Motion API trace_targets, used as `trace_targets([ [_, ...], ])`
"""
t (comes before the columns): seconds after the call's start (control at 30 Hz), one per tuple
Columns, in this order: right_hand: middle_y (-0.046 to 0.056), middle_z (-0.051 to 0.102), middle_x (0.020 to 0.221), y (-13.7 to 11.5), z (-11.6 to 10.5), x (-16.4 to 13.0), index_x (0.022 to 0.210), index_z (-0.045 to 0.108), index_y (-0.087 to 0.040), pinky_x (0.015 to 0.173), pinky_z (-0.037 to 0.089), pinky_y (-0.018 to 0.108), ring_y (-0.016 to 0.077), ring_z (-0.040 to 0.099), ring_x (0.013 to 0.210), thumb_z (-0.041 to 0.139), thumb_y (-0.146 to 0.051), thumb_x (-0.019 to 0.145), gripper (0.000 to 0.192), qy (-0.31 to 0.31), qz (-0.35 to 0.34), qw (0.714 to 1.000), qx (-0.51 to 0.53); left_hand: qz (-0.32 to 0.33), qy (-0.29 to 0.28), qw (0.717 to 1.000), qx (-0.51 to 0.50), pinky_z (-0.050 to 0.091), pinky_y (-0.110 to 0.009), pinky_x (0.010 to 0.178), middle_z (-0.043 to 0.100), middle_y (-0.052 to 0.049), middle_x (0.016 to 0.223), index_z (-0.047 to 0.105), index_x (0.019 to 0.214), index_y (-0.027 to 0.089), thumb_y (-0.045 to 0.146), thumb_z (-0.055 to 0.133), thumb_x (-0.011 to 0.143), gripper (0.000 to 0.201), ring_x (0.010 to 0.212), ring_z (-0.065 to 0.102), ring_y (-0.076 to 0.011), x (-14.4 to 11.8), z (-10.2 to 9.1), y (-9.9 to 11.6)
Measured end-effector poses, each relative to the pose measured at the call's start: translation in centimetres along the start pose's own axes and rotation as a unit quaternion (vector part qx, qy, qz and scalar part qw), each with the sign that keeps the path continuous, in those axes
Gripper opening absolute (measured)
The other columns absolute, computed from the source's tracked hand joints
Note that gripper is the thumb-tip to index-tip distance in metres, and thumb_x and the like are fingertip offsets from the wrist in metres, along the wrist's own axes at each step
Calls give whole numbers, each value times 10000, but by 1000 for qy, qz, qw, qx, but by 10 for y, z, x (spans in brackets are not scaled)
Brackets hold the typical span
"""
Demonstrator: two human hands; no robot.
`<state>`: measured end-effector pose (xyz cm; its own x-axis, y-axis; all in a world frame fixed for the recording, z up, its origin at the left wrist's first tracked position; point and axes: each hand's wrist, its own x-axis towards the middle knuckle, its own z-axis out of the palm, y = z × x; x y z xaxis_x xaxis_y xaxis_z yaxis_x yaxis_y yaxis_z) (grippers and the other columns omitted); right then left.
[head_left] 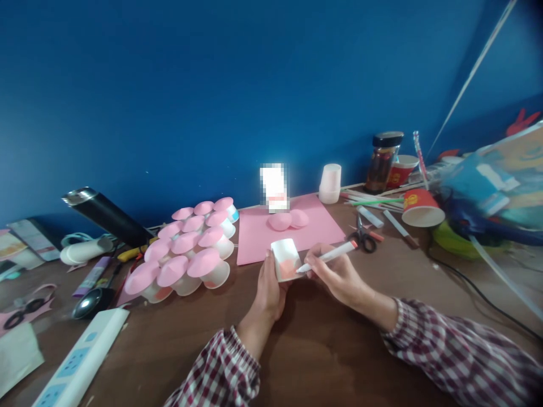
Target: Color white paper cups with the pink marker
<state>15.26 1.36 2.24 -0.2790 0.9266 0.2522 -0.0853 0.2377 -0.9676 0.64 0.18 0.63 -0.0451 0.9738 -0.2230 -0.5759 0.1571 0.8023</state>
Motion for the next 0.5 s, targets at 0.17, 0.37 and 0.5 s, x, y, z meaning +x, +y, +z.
trace_targets([
  [0.17,-31,530,563,-4,-1,1,720,545,-183,507,369,227,99,463,525,574,-398,898,281,-22,-9,999,-33,-6,10,1000,-4,488,-358,768,698,-93,833,649,930,135,605,552,812,494,812,636,-238,1,-3,-1],
  [0.37,-19,569,625,-1,1,0,775,557,-183,532,400,228,112,520,576,589,-406,896,255,-11,-3,1000,-2,-6,-15,1000,3,486,-364,775,704,-98,823,655,884,138,638,509,823,524,773,640,-234,0,-2,0],
  [0.5,-25,565,597,1,1,0,771,556,-181,538,401,225,108,516,564,582,-417,901,271,-29,7,1000,7,-7,-10,1000,5,488,-363,748,699,-96,810,648,884,131,635,501,830,527,746,636,-228,0,-2,0],
])
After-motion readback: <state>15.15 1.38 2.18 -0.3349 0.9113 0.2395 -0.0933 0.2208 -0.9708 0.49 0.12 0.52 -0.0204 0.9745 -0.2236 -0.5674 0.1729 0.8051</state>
